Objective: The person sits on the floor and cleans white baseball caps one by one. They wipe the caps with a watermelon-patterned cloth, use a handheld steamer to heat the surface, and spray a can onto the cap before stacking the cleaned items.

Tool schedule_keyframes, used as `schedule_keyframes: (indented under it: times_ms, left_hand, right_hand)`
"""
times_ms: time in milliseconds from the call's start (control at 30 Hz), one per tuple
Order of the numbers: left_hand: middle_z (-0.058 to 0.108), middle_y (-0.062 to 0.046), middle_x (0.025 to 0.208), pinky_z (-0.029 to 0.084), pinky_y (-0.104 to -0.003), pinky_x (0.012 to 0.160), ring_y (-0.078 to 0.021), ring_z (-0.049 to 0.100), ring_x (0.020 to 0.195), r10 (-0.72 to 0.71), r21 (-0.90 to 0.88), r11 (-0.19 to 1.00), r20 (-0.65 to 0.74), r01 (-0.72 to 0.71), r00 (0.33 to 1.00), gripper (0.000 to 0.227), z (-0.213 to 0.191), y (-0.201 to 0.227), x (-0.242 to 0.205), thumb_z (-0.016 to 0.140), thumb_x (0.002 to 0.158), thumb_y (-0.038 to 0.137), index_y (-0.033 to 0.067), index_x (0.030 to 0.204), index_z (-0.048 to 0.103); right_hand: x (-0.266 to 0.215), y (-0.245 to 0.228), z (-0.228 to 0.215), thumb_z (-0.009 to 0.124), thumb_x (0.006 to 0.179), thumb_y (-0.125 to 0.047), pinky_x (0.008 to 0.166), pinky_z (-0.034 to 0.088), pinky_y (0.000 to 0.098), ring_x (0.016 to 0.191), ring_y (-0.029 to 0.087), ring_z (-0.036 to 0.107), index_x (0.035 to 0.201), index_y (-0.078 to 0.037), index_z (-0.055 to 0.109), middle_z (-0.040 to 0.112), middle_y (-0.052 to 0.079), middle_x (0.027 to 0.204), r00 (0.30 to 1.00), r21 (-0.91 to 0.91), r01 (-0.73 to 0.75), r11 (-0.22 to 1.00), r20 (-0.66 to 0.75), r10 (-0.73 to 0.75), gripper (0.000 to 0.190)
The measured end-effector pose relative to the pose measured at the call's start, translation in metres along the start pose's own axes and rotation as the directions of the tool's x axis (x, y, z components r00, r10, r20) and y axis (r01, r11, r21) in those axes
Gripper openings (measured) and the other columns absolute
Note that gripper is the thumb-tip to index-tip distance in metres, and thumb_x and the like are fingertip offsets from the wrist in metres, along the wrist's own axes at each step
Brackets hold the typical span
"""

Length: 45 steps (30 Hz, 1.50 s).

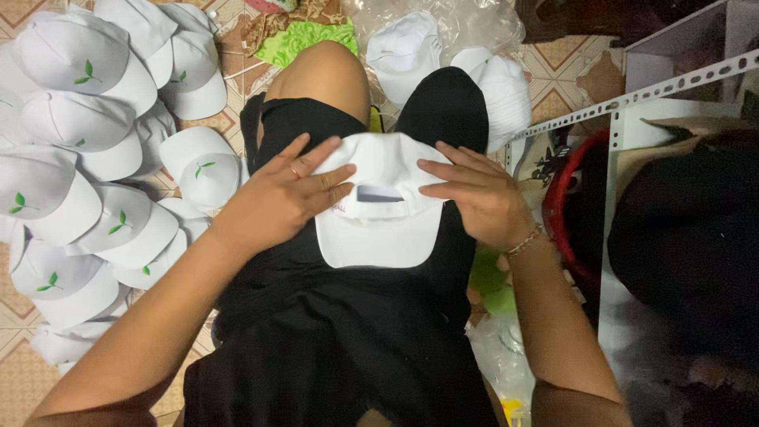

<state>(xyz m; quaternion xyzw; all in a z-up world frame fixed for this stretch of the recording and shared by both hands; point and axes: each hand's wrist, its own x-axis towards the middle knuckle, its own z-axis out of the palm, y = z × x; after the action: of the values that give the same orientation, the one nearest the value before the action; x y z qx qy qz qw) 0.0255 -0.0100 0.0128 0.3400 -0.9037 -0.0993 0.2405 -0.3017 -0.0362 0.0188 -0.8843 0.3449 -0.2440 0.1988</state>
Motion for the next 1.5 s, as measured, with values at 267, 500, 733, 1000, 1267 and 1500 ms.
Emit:
schedule_keyframes:
  times_ms: [267, 500, 733, 1000, 1267, 1500]
  left_hand:
    - [0.07, -0.016, 0.122, 0.036, -0.052, 0.112, -0.0364, 0.054, 0.131, -0.017, 0.177, 0.983, 0.343, -0.047, 0.939, 0.031, -0.025, 0.011, 0.034, 0.057, 0.078, 0.019, 0.0073, 0.096, 0.079]
    - [0.061, -0.022, 0.138, 0.034, -0.05, 0.114, -0.0355, 0.054, 0.136, -0.13, 0.369, 0.929, 0.42, -0.038, 0.898, 0.047, 0.0, 0.04, 0.051, 0.052, 0.089, 0.026, -0.0001, 0.126, 0.067]
    - [0.044, -0.031, 0.15, 0.04, -0.046, 0.1, -0.0458, 0.054, 0.129, -0.193, 0.322, 0.947, 0.556, 0.004, 0.809, 0.066, 0.051, 0.047, 0.039, 0.044, 0.094, 0.034, 0.001, 0.15, 0.038]
    - [0.056, -0.032, 0.127, 0.033, -0.058, 0.108, -0.0472, 0.054, 0.12, -0.207, 0.045, 0.978, 0.344, 0.204, 0.916, 0.112, 0.04, 0.088, 0.046, 0.064, 0.077, 0.068, -0.0115, 0.148, 0.028]
    - [0.041, -0.028, 0.142, 0.025, -0.053, 0.123, -0.0427, 0.039, 0.139, -0.455, -0.445, 0.742, 0.216, 0.502, 0.864, 0.119, 0.047, 0.088, 0.033, 0.082, 0.064, 0.016, -0.0148, 0.155, 0.011]
    - [0.065, -0.032, 0.125, 0.047, -0.059, 0.113, -0.0471, 0.064, 0.118, -0.528, -0.683, -0.697, 0.279, -0.221, 0.802, 0.053, 0.034, 0.026, -0.045, 0.055, 0.09, 0.022, -0.0147, 0.128, 0.056]
  right_hand:
    - [0.008, -0.024, -0.006, 0.059, 0.08, 0.004, 0.117, 0.044, 0.0526, 0.131, 0.028, 0.064, 0.086, -0.009, 0.076, 0.075, 0.007, 0.124, 0.997, -0.153, 0.025, 0.988, 0.072, -0.014, 0.022]
    - [0.013, -0.045, 0.022, 0.061, 0.083, -0.009, 0.11, 0.045, 0.0511, 0.112, 0.026, 0.069, 0.108, -0.003, 0.078, 0.076, 0.014, 0.111, 0.983, -0.152, 0.082, 0.985, 0.175, -0.055, 0.03]
    - [-0.015, -0.026, 0.037, 0.06, 0.087, -0.007, 0.114, 0.049, 0.0489, 0.116, 0.025, 0.072, 0.105, -0.007, 0.074, 0.074, 0.011, 0.117, 0.997, -0.159, 0.078, 0.984, 0.014, -0.077, 0.023]
    - [-0.035, -0.023, 0.056, 0.055, 0.101, -0.013, 0.072, 0.063, 0.0374, 0.087, 0.024, 0.074, 0.126, 0.006, 0.057, 0.068, 0.021, 0.13, 0.599, 0.627, -0.534, 0.568, -0.193, 0.777, 0.032]
    - [-0.02, -0.058, 0.031, 0.042, 0.108, -0.017, 0.098, 0.062, 0.0451, 0.116, 0.031, 0.072, 0.15, 0.007, 0.039, 0.056, 0.025, 0.142, 0.866, 0.943, -0.036, 0.331, -0.136, 0.482, 0.048]
    - [0.001, -0.033, 0.047, 0.042, 0.11, -0.038, 0.121, 0.042, 0.0455, 0.142, 0.031, 0.05, 0.155, 0.008, 0.033, 0.052, 0.022, 0.15, 0.783, 0.994, 0.089, 0.067, -0.111, 0.613, 0.065]
